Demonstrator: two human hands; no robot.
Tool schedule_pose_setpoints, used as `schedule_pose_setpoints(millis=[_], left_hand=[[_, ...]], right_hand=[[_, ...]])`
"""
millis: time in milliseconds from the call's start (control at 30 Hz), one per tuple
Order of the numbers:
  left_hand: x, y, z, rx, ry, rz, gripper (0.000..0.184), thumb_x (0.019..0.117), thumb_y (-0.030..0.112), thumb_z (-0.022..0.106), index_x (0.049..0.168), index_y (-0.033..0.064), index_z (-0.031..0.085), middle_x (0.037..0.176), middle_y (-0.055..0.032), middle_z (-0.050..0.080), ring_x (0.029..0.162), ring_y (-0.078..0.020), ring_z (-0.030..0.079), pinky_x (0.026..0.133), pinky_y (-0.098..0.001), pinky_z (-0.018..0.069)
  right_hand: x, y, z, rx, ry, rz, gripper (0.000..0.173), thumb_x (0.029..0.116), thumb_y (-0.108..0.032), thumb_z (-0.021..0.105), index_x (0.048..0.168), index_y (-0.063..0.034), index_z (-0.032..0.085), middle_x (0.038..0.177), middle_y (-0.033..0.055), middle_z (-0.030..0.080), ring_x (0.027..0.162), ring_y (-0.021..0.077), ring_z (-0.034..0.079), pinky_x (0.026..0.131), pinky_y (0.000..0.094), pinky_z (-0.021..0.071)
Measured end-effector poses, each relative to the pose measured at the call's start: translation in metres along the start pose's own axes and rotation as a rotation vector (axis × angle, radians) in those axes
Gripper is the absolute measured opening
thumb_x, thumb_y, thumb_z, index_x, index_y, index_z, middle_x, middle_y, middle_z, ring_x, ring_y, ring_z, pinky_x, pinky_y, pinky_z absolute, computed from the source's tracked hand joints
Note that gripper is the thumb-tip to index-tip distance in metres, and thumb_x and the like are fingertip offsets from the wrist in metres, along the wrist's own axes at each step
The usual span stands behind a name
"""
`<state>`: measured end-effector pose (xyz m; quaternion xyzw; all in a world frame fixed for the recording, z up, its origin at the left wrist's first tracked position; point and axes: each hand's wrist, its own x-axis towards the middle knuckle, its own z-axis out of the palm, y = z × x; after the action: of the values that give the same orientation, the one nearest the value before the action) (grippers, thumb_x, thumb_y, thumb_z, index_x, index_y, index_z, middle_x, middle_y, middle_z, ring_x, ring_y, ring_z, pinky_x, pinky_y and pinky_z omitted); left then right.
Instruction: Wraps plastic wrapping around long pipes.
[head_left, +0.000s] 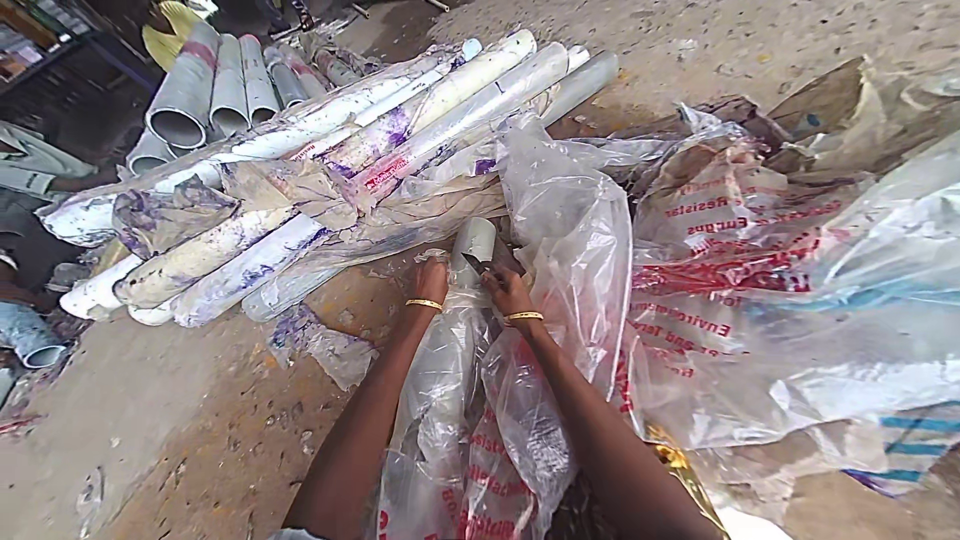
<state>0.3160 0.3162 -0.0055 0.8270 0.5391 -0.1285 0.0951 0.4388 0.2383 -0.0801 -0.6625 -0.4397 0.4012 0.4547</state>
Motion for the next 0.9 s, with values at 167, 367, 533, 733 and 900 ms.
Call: schedule_pose_setpoints(millis=[167, 367, 533, 733, 900], left_hand=[[-0.013, 0.012, -0.001, -0.113, 0.088, 0.002, 0.03, 0.1058, 0.007, 0.052, 0.13, -0.0045, 0.066, 0.131, -0.0302, 0.061, 0.124, -0.0458, 0.059, 0.108, -0.0577, 0.0427], [-0.025, 0.012, -0.006, -0.324, 0.288, 0.034, 0.027, 0.105, 0.004, 0.053, 0.125, -0.0056, 0.069, 0.121, -0.0299, 0.065, 0.116, -0.0446, 0.063, 0.104, -0.0568, 0.0464], [-0.027, 0.002, 0.012, -0.541, 0.457, -0.067, 0.026, 0.1046, 0.005, 0.054, 0.121, -0.0036, 0.072, 0.116, -0.028, 0.07, 0.111, -0.042, 0.066, 0.104, -0.0555, 0.0462], [-0.025, 0.015, 0.051, -1.008, 0.607, -0.204, 0.021, 0.1019, -0.002, 0.057, 0.116, -0.0087, 0.071, 0.108, -0.0259, 0.072, 0.101, -0.0297, 0.068, 0.097, -0.0418, 0.0494], [-0.028, 0.049, 0.065, -1.163, 0.64, -0.212, 0.02, 0.1014, -0.003, 0.058, 0.114, -0.0103, 0.071, 0.106, -0.0253, 0.072, 0.098, -0.0261, 0.067, 0.095, -0.0383, 0.0496]], right_hand=[[-0.011, -0.017, -0.002, -0.153, -0.025, -0.024, 0.04, 0.1054, -0.012, 0.055, 0.142, 0.0028, 0.057, 0.124, 0.0278, 0.068, 0.12, 0.0417, 0.064, 0.109, 0.0527, 0.0425], [-0.018, -0.027, -0.009, -0.123, -0.001, -0.09, 0.037, 0.1025, -0.01, 0.06, 0.137, 0.0019, 0.063, 0.113, 0.027, 0.071, 0.107, 0.0423, 0.067, 0.101, 0.0553, 0.0464], [-0.024, -0.029, -0.038, -0.189, -0.306, -0.083, 0.028, 0.1023, -0.012, 0.061, 0.126, 0.0018, 0.069, 0.1, 0.0178, 0.07, 0.08, 0.0206, 0.061, 0.079, 0.0383, 0.0493], [-0.022, -0.018, -0.054, -0.066, -0.199, -0.114, 0.023, 0.1002, -0.005, 0.062, 0.119, 0.0047, 0.07, 0.092, 0.0158, 0.07, 0.075, 0.0182, 0.059, 0.074, 0.0373, 0.0493], [-0.013, -0.013, -0.041, -0.223, -0.13, 0.021, 0.028, 0.1005, -0.011, 0.063, 0.126, -0.0009, 0.07, 0.116, 0.0257, 0.071, 0.11, 0.0429, 0.066, 0.096, 0.0623, 0.0467]])
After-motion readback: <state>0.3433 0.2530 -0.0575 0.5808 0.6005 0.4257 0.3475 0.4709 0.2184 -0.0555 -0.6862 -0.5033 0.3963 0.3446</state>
